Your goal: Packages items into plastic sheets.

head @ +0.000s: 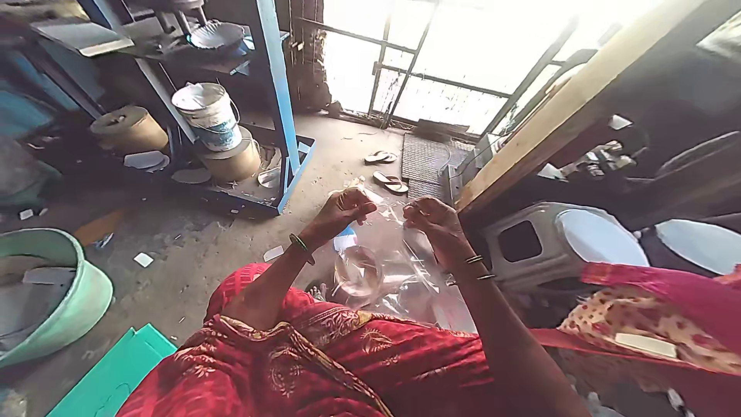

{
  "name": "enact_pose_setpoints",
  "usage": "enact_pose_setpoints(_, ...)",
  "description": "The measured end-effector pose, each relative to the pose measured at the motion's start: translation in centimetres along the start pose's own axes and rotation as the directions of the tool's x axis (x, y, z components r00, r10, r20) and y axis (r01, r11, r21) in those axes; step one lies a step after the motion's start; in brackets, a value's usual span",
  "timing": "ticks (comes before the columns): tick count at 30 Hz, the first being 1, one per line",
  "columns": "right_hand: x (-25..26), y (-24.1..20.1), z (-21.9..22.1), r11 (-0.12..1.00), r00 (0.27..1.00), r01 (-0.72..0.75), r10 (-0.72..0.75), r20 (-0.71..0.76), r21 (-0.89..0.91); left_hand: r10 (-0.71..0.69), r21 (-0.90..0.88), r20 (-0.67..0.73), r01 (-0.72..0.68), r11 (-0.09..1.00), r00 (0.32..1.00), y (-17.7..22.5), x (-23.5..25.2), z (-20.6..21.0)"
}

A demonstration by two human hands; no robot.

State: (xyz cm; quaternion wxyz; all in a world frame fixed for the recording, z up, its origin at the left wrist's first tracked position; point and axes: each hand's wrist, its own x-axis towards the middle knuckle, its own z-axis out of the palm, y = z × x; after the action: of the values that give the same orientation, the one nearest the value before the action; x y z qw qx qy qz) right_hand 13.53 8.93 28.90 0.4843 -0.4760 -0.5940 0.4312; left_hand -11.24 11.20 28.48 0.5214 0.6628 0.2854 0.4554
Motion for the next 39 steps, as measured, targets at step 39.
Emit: enact_pose_setpoints(39,-1.0,-3.1,0.8,0.961,0.981,0.171,-0.146,-0.126,0.216,0.088,0.054,-0.023,-0.087,0.995,0.996,0.5,0.2,1.1)
